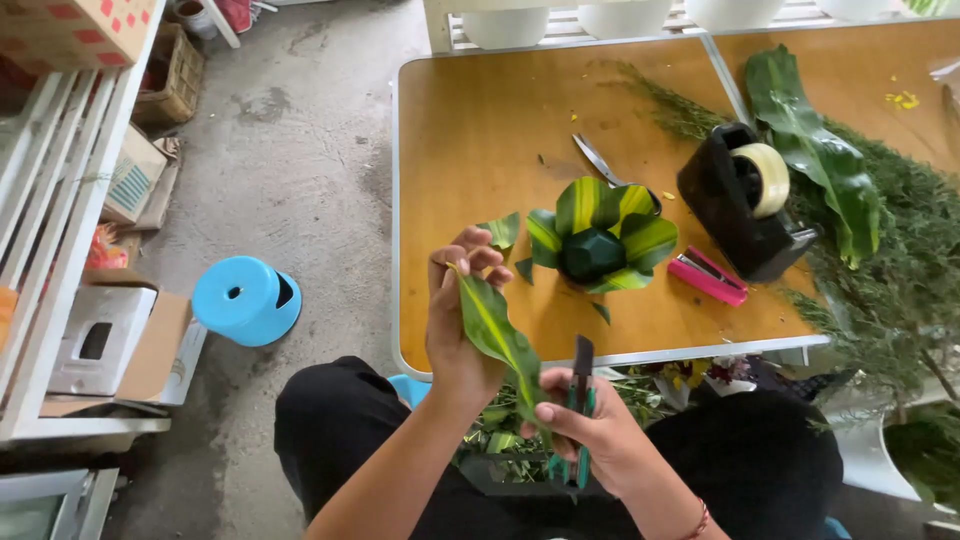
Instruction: Attaching folded leaves to a floral foam base to create a decorative arrangement base.
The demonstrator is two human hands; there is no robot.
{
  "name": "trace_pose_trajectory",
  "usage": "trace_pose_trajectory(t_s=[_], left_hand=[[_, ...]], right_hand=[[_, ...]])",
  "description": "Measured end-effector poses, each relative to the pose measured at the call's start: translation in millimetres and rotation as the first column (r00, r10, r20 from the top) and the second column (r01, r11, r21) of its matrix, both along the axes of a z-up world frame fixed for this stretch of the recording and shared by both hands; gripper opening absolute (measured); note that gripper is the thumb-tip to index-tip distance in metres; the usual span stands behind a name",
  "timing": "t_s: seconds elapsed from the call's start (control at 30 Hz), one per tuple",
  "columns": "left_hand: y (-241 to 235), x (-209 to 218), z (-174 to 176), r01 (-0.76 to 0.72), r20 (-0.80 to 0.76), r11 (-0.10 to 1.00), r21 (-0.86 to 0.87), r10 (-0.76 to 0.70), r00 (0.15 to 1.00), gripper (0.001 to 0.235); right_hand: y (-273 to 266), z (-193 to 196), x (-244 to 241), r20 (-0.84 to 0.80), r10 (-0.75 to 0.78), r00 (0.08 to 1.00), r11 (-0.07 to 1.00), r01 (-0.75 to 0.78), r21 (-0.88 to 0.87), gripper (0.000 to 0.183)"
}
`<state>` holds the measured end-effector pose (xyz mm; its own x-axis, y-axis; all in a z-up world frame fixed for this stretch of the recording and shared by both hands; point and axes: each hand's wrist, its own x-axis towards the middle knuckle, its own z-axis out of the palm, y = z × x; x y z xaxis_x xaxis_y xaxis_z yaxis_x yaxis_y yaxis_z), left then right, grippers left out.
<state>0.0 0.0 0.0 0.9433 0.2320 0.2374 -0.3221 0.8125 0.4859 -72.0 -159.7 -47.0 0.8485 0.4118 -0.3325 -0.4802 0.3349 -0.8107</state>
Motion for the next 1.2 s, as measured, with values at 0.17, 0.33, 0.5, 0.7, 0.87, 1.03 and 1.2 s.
trace_pose_trajectory(t_s=[0.17, 0.33, 0.5, 0.7, 0.87, 1.03, 1.2], left_hand=[[-6.5, -6.7, -32.6, 0.239, -0.090, 0.971, 0.006, -0.238, 0.967, 0.069], [-14.0, -20.4, 15.5, 0.257, 0.087, 0.863, 0.436, -0.325, 0.942, 0.056], [-6.3, -24.0, 19.4, 0.444, -0.194, 0.871, 0.209, -0.408, 0.892, 0.046], [18.4, -10.4, 29.0, 0.326, -0.127, 0.926, 0.190, -0.306, 0.944, 0.033], [39.2, 5.4, 22.4, 0.118, -0.145, 0.946, 0.303, -0.077, 0.986, 0.027], [47.1, 14.0, 24.0, -0.192, -0.263, 0.813, 0.550, 0.387, 0.884, 0.039], [28.7, 2.3, 17.3, 0.069, 0.051, 0.689, 0.722, -0.153, 0.987, 0.053]], right_hand=[[2.2, 4.3, 4.4, 0.302, -0.273, 0.913, 0.893, 0.357, -0.273, 0.012], [-3.4, 18.1, 10.4, 0.649, -0.168, 0.742, 0.716, 0.544, -0.438, 0.008], [-19.5, 4.9, -0.8, 0.580, -0.173, 0.796, 0.675, 0.525, -0.518, 0.011], [-49.0, -19.4, -22.0, 0.457, -0.229, 0.859, 0.734, 0.461, -0.499, 0.014], [-72.8, -26.9, -30.1, 0.416, -0.267, 0.869, 0.734, 0.463, -0.496, 0.017], [-72.8, -31.0, -33.0, 0.427, -0.296, 0.854, 0.687, 0.501, -0.527, 0.018], [-68.7, -33.9, -24.9, 0.533, -0.276, 0.799, 0.671, 0.558, -0.489, 0.018]])
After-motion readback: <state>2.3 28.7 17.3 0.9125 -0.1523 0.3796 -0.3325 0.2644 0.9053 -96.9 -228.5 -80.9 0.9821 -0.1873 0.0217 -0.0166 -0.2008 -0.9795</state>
